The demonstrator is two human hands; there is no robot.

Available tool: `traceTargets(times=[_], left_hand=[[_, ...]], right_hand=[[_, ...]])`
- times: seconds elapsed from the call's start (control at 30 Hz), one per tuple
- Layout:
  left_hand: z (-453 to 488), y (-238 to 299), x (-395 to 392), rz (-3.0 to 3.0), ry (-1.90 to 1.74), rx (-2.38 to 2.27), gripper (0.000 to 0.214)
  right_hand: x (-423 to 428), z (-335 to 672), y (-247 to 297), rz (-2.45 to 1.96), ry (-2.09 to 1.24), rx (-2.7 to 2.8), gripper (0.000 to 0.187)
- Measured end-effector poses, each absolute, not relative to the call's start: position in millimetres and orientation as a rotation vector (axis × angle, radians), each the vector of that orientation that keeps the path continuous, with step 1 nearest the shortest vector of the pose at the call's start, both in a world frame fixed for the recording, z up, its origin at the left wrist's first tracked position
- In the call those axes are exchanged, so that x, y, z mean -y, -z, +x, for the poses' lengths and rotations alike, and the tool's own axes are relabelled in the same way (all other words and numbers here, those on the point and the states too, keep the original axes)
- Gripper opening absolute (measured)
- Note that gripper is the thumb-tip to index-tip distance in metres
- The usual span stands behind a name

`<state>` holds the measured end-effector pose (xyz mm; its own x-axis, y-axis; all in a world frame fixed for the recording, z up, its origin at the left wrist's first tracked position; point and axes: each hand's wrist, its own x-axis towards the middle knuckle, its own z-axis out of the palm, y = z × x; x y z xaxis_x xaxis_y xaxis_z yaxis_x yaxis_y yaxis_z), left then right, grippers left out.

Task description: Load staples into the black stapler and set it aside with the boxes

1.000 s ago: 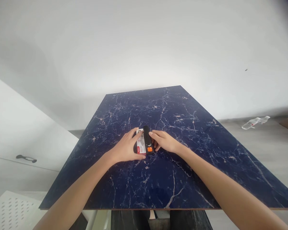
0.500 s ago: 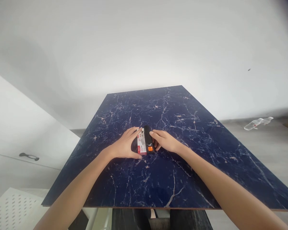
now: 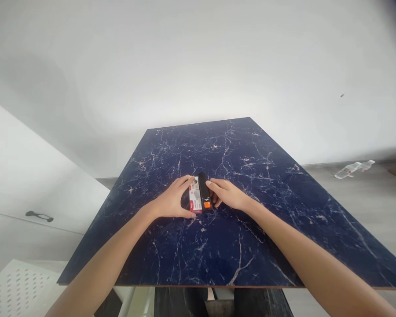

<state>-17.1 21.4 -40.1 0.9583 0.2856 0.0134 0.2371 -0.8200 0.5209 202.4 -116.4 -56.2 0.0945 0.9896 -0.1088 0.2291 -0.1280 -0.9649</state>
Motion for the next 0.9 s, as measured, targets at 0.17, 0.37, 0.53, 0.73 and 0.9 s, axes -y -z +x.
traceTargets(times=[0.17,0.37,0.53,0.73,0.9], left_hand=[[-17.5,38.4,-20.9,2.559,-0.120,-0.353,0.121],[-17.8,36.8,-19.9,2.540,-0.094,-0.364,0.123],[-16.9,42.4,-22.6,2.540,-0.102,-0.356,0.127],[-16.5,41.0,-22.3,2.543,-0.112,-0.358,0.127],[-15.7,38.4,-20.3,2.556,-0.116,-0.375,0.126]], right_hand=[[117.3,201.9,54.1,-1.515,-1.111,1.267,0.043],[117.8,201.9,53.9,-1.527,-1.111,1.253,0.043],[117.3,200.6,52.8,-1.519,-1.114,1.248,0.043],[119.3,198.8,47.2,-1.556,-1.090,1.274,0.043],[122.6,197.4,43.2,-1.630,-0.993,1.351,0.043]])
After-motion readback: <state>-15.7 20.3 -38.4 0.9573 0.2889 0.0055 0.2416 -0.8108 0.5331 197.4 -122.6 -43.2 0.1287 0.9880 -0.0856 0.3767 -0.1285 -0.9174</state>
